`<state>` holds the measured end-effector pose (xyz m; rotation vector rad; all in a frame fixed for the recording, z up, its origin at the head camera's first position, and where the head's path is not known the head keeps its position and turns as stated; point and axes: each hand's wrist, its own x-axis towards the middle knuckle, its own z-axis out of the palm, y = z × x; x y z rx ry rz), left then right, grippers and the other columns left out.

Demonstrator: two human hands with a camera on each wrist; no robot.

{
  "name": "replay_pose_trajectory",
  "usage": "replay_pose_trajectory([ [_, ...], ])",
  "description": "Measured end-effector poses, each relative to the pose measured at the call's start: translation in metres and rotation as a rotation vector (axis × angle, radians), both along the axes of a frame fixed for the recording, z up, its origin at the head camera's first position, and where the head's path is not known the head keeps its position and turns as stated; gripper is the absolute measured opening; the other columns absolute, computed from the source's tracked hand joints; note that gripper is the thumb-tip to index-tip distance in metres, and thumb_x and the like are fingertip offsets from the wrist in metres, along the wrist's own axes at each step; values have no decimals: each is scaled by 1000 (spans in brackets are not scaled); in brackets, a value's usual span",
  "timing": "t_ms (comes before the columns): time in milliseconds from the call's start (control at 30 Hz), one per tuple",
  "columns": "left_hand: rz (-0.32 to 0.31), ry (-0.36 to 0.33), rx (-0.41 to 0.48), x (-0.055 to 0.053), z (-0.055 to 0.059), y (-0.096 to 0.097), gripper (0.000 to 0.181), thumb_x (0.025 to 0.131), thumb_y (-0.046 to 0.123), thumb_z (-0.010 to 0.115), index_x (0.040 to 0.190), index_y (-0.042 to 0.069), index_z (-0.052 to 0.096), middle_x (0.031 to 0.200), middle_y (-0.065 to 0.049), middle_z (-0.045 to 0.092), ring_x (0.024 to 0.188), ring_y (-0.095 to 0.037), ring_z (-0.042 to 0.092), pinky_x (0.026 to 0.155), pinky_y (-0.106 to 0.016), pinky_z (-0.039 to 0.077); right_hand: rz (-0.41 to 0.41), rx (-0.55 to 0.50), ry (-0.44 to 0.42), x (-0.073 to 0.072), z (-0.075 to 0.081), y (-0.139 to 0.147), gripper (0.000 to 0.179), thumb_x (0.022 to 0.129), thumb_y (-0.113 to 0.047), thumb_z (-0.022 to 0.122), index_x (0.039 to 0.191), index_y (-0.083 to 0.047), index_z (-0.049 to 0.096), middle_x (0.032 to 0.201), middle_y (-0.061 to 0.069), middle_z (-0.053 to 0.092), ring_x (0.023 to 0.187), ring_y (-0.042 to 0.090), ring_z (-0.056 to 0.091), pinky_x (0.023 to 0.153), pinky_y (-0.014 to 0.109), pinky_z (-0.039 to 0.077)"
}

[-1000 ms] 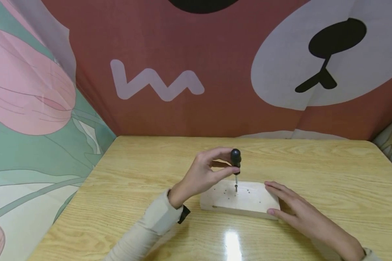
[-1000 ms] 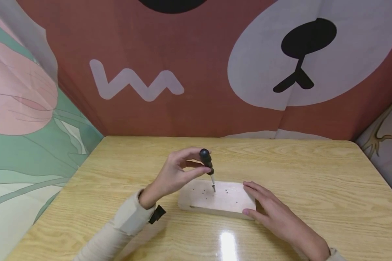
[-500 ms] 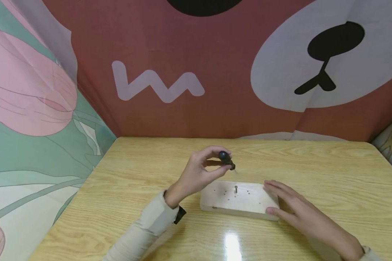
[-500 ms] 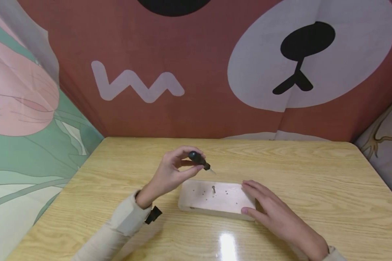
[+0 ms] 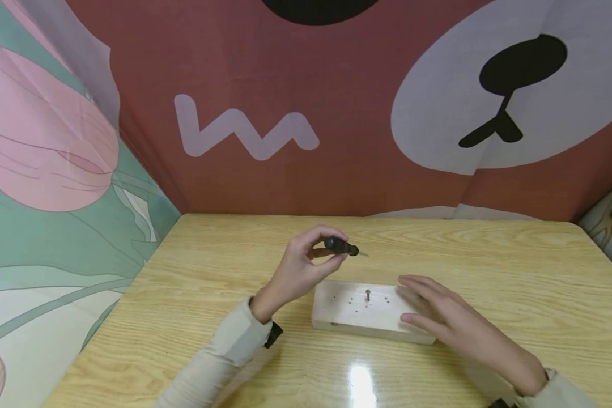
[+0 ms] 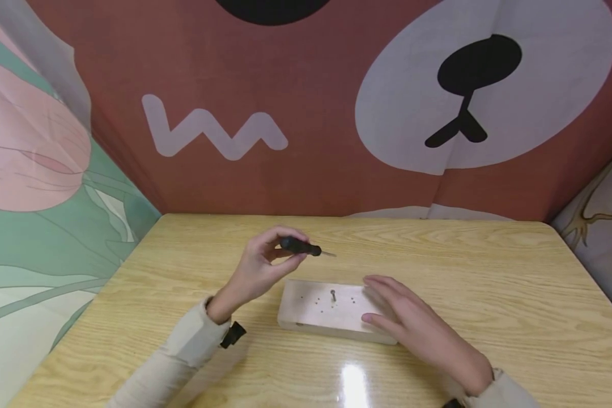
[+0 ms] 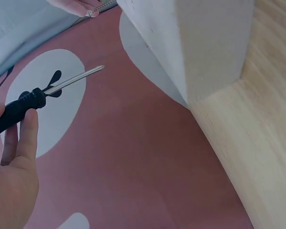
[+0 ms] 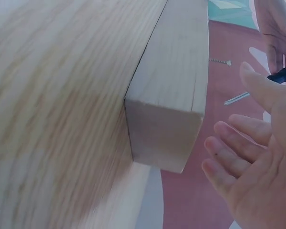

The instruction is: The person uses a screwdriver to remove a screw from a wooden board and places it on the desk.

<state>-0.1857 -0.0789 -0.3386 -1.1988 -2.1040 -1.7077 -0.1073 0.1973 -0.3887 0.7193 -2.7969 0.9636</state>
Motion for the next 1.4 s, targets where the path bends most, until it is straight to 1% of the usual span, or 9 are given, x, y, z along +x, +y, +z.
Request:
replay_pose_trajectory([
  [100, 19, 2, -8, 0, 1, -3, 25, 86, -11, 68, 110, -6, 64, 104, -22, 67, 96, -24, 68, 83, -30, 62, 4, -15, -17, -1, 1, -5, 56, 95, -34, 67, 142, -8, 52, 143, 11, 55, 129, 35, 55, 101, 58, 48],
  [300, 91, 3, -23, -1, -1, -10, 27, 86, -6, 72, 112, -2, 66, 106, -19, 70, 98, -24, 69, 85, -30, 62, 15, -19, -28, -5, 3, -15, 51, 96, -35, 66, 139, -10, 56, 140, 8, 58, 128, 33, 56, 103, 56, 48],
  [467, 126, -4, -30, -3, -4, -15, 27, 85, -7, 72, 112, -4, 66, 106, -20, 70, 96, -24, 70, 83, -29, 62, 47, -22, -39, -10, 2, -25, 49, 96, -33, 65, 138, -8, 57, 138, 7, 60, 126, 31, 58, 102, 52, 50],
  [600, 150, -8, -29, -4, -6, -18, 28, 85, -7, 72, 112, -6, 66, 106, -20, 70, 96, -25, 71, 82, -28, 62, 48, -19, -35, -13, 2, -32, 48, 96, -33, 65, 137, -8, 59, 137, 7, 61, 125, 31, 59, 102, 51, 51],
  [833, 159, -28, -11, -5, -7, -21, 29, 84, -7, 74, 112, -4, 67, 105, -23, 70, 95, -25, 72, 81, -29, 62, 47, -29, 15, -15, 1, -40, 44, 95, -30, 67, 132, -8, 62, 131, 8, 65, 118, 29, 64, 97, 48, 54],
  [933, 169, -30, -19, -6, -8, -23, 29, 84, -5, 74, 112, -3, 68, 104, -21, 71, 93, -25, 73, 80, -29, 62, 45, -35, 44, -18, -2, -44, 40, 95, -26, 68, 129, -7, 65, 125, 6, 69, 111, 25, 67, 94, 44, 57],
  [1067, 170, -31, -27, -6, -10, -25, 31, 84, -4, 75, 114, -1, 68, 104, -18, 72, 93, -24, 73, 80, -29, 62, 32, -31, 61, -21, -5, -49, 36, 93, -20, 70, 125, -5, 67, 117, 4, 72, 102, 20, 70, 88, 39, 60],
  [1200, 171, -34, -26, -6, -11, -26, 31, 84, -4, 75, 114, -1, 68, 103, -18, 72, 92, -23, 73, 79, -29, 62, 7, -9, 62, -23, -8, -53, 31, 92, -17, 71, 121, -7, 70, 112, 2, 74, 100, 19, 69, 88, 41, 59],
  [1400, 185, -37, -32, -6, -11, -28, 32, 83, -4, 75, 114, -2, 68, 102, -19, 72, 91, -21, 73, 78, -28, 62, -26, -1, 82, -25, -10, -57, 26, 90, -17, 72, 115, -10, 73, 106, -2, 75, 99, 18, 68, 88, 43, 58],
])
